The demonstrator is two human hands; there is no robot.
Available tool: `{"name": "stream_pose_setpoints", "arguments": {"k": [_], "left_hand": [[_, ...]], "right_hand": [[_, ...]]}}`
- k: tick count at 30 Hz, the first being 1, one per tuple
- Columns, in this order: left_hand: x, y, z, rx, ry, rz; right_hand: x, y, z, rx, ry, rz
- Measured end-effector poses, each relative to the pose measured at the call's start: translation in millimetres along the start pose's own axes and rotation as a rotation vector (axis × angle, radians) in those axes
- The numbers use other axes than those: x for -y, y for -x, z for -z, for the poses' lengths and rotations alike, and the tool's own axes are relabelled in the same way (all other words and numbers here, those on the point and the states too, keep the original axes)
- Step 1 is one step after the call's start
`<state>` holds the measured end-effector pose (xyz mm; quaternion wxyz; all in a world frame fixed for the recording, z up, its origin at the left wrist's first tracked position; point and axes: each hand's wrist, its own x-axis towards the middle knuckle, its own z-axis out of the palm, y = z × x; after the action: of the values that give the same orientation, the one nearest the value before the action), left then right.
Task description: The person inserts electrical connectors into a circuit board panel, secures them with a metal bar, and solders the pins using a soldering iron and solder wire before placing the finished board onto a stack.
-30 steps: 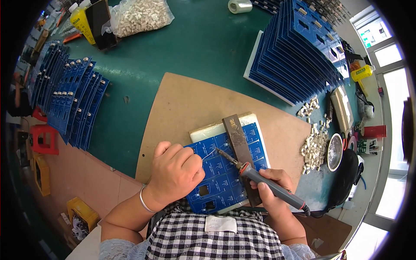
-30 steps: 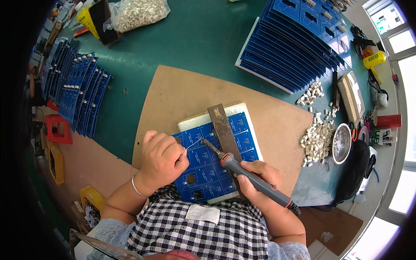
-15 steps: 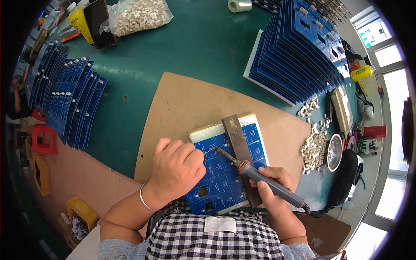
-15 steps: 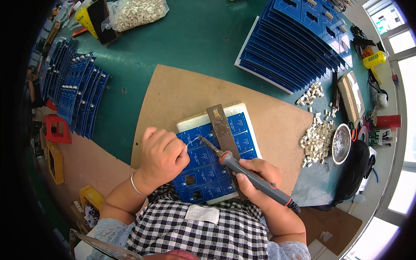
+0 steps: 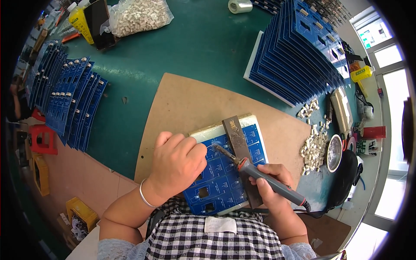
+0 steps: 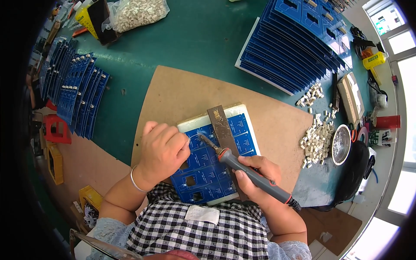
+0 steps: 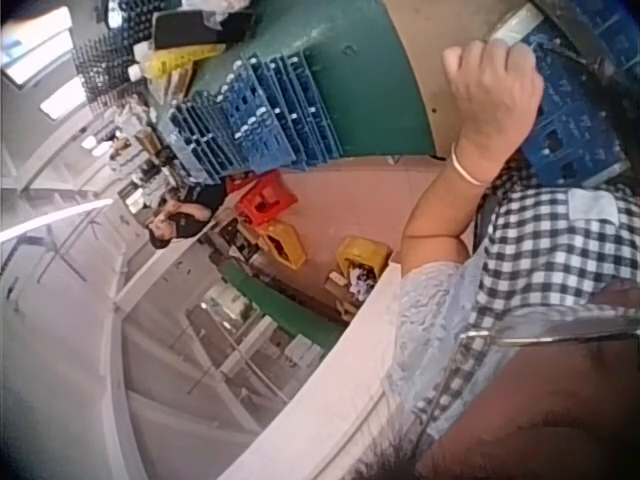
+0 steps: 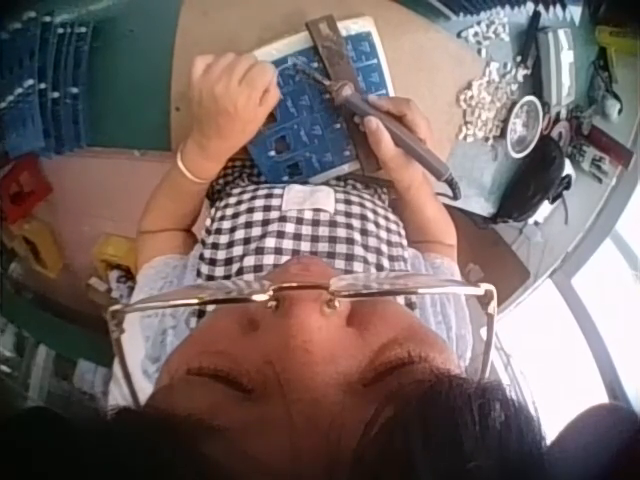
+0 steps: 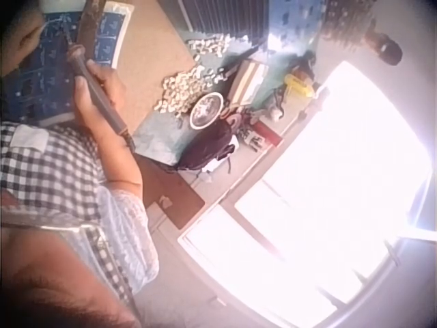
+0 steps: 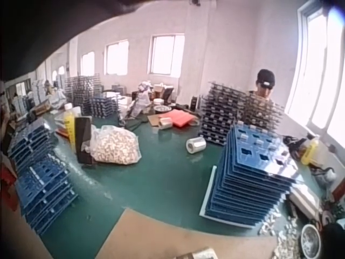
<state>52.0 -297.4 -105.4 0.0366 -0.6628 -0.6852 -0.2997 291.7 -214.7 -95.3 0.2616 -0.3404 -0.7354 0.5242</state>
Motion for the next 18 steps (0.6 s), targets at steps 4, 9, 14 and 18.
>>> {"name": "stream_pose_setpoints", "arguments": {"k": [4, 9, 14, 18], "left_hand": [[0.8, 3.1, 9.0, -0.004, -0.056, -0.007], [-2.3, 16.7, 13.8, -0.02, -0.045, 0.03], [-6.1, 25.1, 10.8, -0.024, -0.011, 0.055], [-4.8, 21.9, 6.3, -0.046, 0.006, 0.055]], "right_hand": [[2.6, 1.0, 3.6, -0.006, 0.009, 0.004], [9.1, 10.9, 9.6, -0.03, -0.084, 0.075], [7.7, 16.0, 2.8, -0.015, -0.032, 0.18], [5.2, 17.5, -2.2, -0.028, -0.009, 0.155]]}}
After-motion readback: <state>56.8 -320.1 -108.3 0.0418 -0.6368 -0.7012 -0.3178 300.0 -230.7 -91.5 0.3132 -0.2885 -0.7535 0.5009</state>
